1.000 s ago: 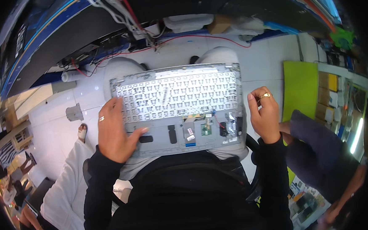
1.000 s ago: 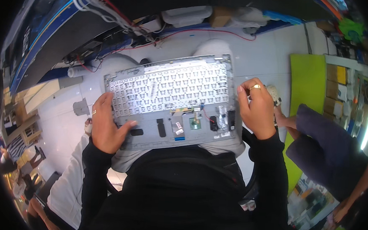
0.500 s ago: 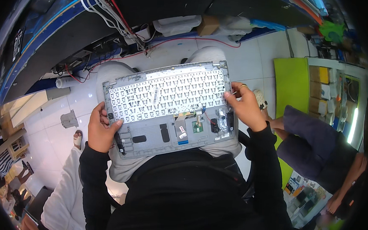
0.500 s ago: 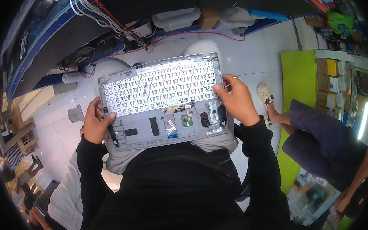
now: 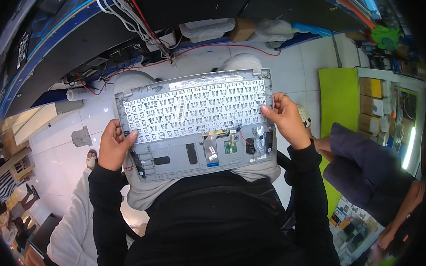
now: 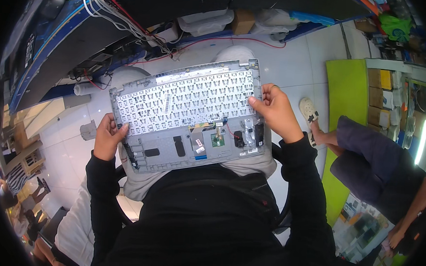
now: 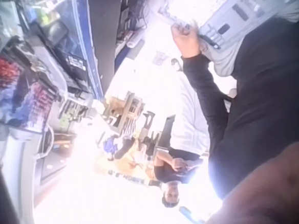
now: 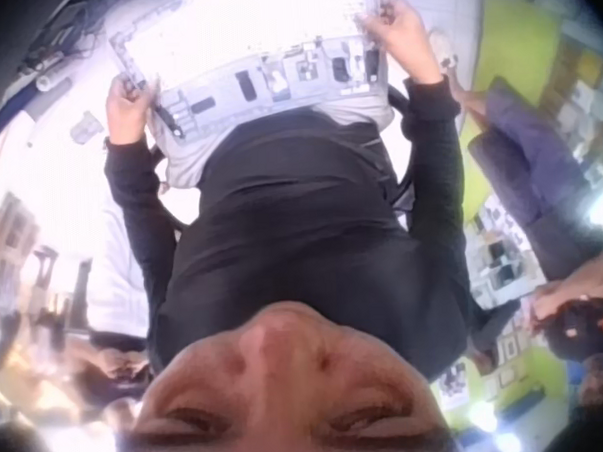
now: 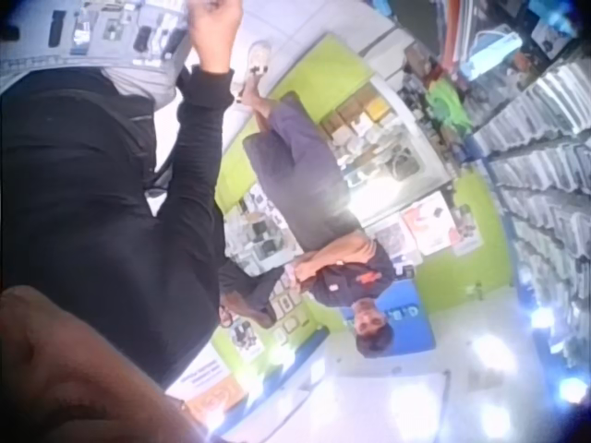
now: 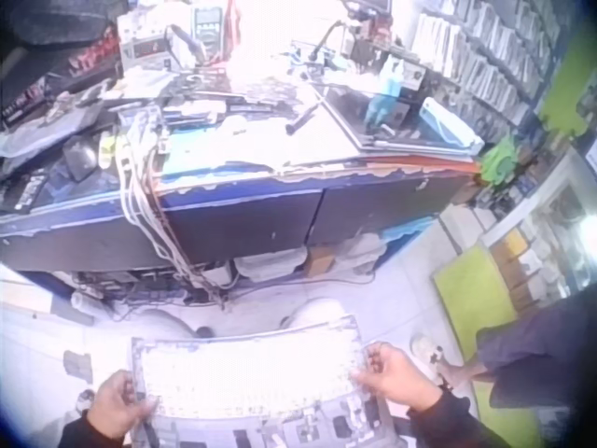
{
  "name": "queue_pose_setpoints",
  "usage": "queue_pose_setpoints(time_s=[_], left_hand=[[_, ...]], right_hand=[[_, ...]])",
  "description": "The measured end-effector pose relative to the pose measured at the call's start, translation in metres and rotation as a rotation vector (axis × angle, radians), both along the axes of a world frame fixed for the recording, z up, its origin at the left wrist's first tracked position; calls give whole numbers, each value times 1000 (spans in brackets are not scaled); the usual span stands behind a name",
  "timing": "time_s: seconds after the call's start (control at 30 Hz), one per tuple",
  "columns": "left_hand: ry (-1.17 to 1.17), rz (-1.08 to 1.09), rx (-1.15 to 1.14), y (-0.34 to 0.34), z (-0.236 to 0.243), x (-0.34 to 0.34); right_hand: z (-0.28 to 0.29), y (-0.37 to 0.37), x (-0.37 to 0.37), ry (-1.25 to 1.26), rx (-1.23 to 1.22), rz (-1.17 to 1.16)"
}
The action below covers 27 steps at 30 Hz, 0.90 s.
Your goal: The person manipulates a laptop keyboard panel held on their lap, using their hands and a soldering iron to press down on individual key contact points.
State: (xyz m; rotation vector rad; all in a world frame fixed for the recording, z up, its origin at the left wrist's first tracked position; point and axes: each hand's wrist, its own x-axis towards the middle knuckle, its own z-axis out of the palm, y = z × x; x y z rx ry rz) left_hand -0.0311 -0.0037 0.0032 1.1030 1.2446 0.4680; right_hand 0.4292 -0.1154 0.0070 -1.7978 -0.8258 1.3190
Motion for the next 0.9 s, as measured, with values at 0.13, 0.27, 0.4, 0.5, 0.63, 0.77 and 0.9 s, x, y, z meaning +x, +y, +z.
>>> queue_pose_setpoints(time_s=[0.13, 0.27, 0.4, 0.5, 0.63, 0.77, 0.9], left_hand=[[-91, 19, -24, 2, -2, 3], [-87, 2, -38, 5, 1, 7], [-85, -20, 1, 4, 3, 7], [-39, -32, 34, 4, 4, 5], [9, -35, 54, 4, 2, 2], [6, -30, 25, 4, 12, 8], [-41, 41, 138, 5, 11, 16]], right_hand=[[9, 3, -1, 181, 56, -52], [5, 6, -1, 171, 56, -50], [0, 8, -5, -69, 111, -68], [3, 12, -7, -81, 91, -94], [4, 14, -6, -99, 79, -88], [-6, 7, 1, -101, 98, -92], [0, 18, -12, 25, 251, -175]])
